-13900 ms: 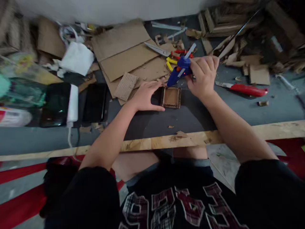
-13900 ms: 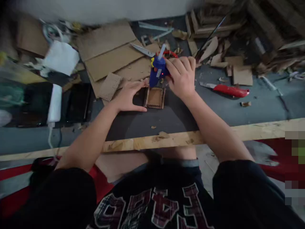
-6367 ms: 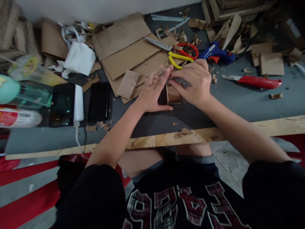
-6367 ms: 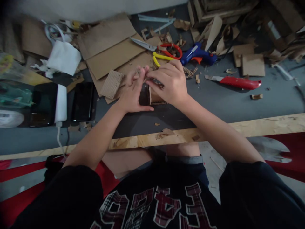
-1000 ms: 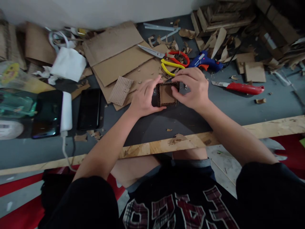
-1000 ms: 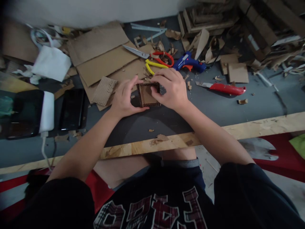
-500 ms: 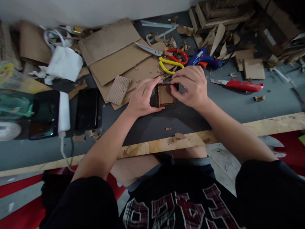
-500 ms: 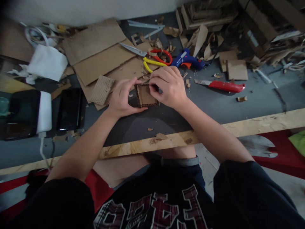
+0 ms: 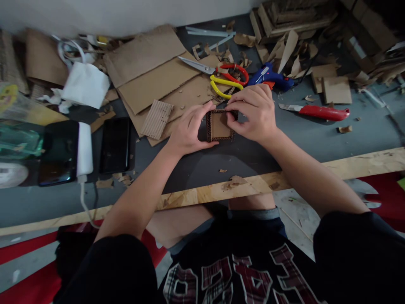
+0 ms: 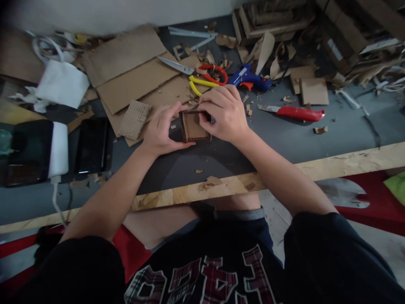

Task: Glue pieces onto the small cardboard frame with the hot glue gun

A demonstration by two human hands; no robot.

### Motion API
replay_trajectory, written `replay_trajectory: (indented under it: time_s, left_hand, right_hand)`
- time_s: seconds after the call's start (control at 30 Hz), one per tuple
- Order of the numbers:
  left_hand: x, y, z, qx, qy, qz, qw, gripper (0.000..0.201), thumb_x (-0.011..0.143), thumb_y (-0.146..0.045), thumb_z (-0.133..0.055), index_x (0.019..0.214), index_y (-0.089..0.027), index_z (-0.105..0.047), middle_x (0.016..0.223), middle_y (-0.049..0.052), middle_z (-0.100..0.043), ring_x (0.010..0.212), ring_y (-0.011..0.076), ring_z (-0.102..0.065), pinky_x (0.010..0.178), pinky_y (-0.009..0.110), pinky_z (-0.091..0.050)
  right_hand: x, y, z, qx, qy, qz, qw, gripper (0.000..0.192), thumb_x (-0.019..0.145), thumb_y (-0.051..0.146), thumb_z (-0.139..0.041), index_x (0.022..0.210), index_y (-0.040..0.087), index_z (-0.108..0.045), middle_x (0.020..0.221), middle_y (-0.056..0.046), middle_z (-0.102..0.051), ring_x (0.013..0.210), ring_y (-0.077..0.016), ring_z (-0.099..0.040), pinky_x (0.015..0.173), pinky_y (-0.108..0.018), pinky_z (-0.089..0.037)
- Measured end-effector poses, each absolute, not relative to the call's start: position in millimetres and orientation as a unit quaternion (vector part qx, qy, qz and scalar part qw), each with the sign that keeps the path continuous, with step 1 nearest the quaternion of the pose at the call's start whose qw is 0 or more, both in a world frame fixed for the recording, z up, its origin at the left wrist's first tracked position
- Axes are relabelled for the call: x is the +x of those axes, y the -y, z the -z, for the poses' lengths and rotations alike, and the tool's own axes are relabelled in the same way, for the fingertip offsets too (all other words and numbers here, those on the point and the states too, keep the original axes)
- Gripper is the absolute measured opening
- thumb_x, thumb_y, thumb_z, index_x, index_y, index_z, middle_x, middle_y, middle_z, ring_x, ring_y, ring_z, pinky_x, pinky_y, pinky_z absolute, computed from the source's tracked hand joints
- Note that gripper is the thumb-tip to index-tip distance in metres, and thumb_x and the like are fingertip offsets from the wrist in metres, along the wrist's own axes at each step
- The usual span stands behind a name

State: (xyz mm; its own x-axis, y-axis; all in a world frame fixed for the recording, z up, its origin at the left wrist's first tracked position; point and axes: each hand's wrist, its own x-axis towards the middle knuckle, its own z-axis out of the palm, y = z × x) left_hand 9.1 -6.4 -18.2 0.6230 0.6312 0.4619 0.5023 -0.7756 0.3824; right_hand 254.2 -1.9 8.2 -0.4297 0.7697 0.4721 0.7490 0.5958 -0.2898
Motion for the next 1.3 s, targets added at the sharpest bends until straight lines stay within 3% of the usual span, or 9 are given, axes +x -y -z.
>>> replay_trajectory:
  time_s: [0.2,0.47,0.63,0.83,1.07,1.3]
  left_hand:
    - [10,10,15,0.891,-0.324,-0.294,0.121,0.108,0.074,-0.081,-0.06,0.157,-0.029,-0.015,0.152,0.016,-0.05,0.142,0.0359,-0.047,0.116,0.056,-0.045]
    - [13,9,14,0.906,-0.304,-0.269,0.116,0.107,0.075,-0.076,-0.065,0.156,-0.027,-0.016,0.151,0.017,-0.05,0.143,0.0377,-0.047,0.119,0.06,-0.039]
    - [12,8,15,0.907,-0.308,-0.272,0.095,0.107,0.073,-0.075,-0.069,0.155,-0.028,-0.02,0.148,0.017,-0.053,0.139,0.0368,-0.051,0.115,0.059,-0.045]
    - [11,6,18,0.913,-0.245,-0.321,0.055,0.115,0.073,-0.071,-0.073,0.158,-0.027,-0.009,0.141,0.015,-0.058,0.132,0.0321,-0.057,0.109,0.055,-0.052]
    - [11,10,15,0.898,-0.323,-0.27,0.126,0.112,0.07,-0.08,-0.067,0.154,-0.023,-0.022,0.147,0.016,-0.054,0.139,0.035,-0.051,0.117,0.056,-0.044]
    - [12,10,14,0.888,-0.337,-0.277,0.144,0.11,0.068,-0.082,-0.067,0.153,-0.027,-0.026,0.144,0.015,-0.056,0.139,0.0362,-0.051,0.117,0.057,-0.044]
  right_hand:
    - [255,2,-9,-0.448,0.846,-0.029,0.287,0.023,0.088,0.034,-0.055,0.101,0.032,-0.074,0.112,-0.005,-0.071,0.114,-0.0293,-0.061,0.104,-0.057,-0.043]
    - [250,4,-11,-0.43,0.855,-0.021,0.29,0.024,0.09,0.037,-0.053,0.097,0.032,-0.075,0.109,-0.003,-0.072,0.112,-0.0293,-0.062,0.106,-0.058,-0.04]
    - [249,5,-12,-0.428,0.862,-0.023,0.271,0.025,0.093,0.036,-0.049,0.099,0.032,-0.073,0.112,-0.002,-0.072,0.113,-0.028,-0.062,0.108,-0.057,-0.04]
    - [250,4,-12,-0.421,0.868,-0.02,0.265,0.026,0.094,0.036,-0.048,0.103,0.031,-0.072,0.115,-0.003,-0.07,0.115,-0.028,-0.061,0.108,-0.056,-0.039]
    - [248,5,-12,-0.415,0.873,-0.03,0.254,0.028,0.098,0.035,-0.043,0.105,0.031,-0.07,0.117,-0.003,-0.069,0.116,-0.0272,-0.06,0.106,-0.055,-0.038]
    - [245,4,-9,-0.425,0.868,-0.03,0.257,0.028,0.098,0.037,-0.041,0.103,0.029,-0.068,0.117,-0.005,-0.069,0.114,-0.0275,-0.059,0.104,-0.054,-0.039]
